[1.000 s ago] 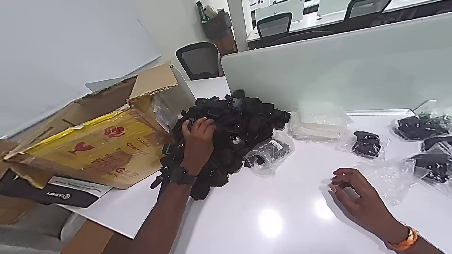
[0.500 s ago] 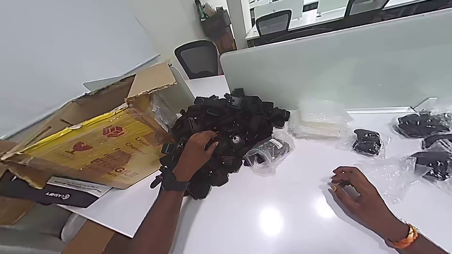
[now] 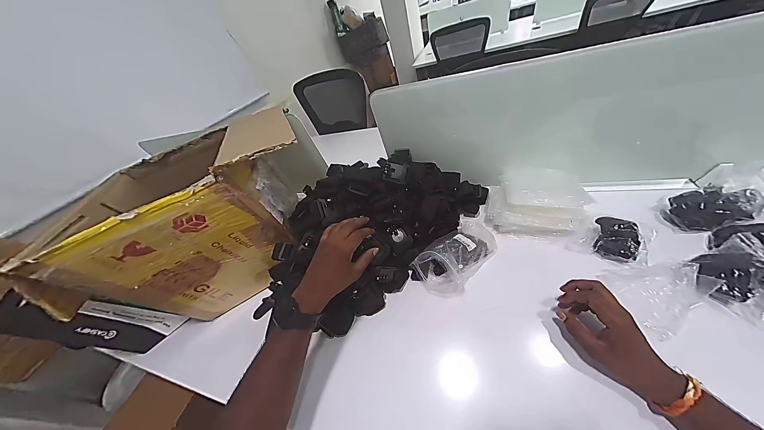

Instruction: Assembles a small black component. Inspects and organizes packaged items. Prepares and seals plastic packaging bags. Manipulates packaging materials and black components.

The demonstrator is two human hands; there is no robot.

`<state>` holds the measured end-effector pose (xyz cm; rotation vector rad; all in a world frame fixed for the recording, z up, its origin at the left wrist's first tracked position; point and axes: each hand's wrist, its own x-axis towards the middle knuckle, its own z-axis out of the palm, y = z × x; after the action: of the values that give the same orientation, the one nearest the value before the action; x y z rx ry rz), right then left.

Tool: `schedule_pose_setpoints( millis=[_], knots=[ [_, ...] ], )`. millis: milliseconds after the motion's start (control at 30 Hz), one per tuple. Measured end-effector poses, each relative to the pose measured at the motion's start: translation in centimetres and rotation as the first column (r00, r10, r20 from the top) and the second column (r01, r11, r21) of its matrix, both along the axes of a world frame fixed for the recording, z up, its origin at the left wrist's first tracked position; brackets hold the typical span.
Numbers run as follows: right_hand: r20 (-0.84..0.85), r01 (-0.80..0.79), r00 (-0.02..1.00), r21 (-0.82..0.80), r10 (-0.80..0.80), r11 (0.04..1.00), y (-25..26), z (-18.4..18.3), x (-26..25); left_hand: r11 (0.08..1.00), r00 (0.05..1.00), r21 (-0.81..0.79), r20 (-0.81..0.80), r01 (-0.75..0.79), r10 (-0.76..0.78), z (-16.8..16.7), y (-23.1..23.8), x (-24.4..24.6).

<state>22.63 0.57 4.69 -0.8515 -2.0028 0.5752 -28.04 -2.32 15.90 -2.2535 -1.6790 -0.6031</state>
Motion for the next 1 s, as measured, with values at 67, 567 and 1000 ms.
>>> schedule_pose_setpoints(
  millis=[67, 567, 1000],
  knots=[
    [-0.004, 0.000, 1.000, -0.001, 0.000, 1.000, 0.0, 0.0, 0.0, 0.999, 1.000, 0.043, -0.005, -0.013, 0.014, 0.0, 0.0, 0.2],
    [0.520, -0.462, 0.801, 0.220, 0.298, 0.859, -3.3, 1.9, -2.4, 0.946, 0.954, 0.224, 0.135, 0.235, -0.269, 0.1, -3.0, 13.9],
    [0.359, 0.197, 0.827, 0.535, -0.432, 0.821, 0.9, 6.9, 5.7, 0.737, 0.714, 0.007, 0.241, 0.676, -0.657, -10.4, -0.6, 30.3]
  ],
)
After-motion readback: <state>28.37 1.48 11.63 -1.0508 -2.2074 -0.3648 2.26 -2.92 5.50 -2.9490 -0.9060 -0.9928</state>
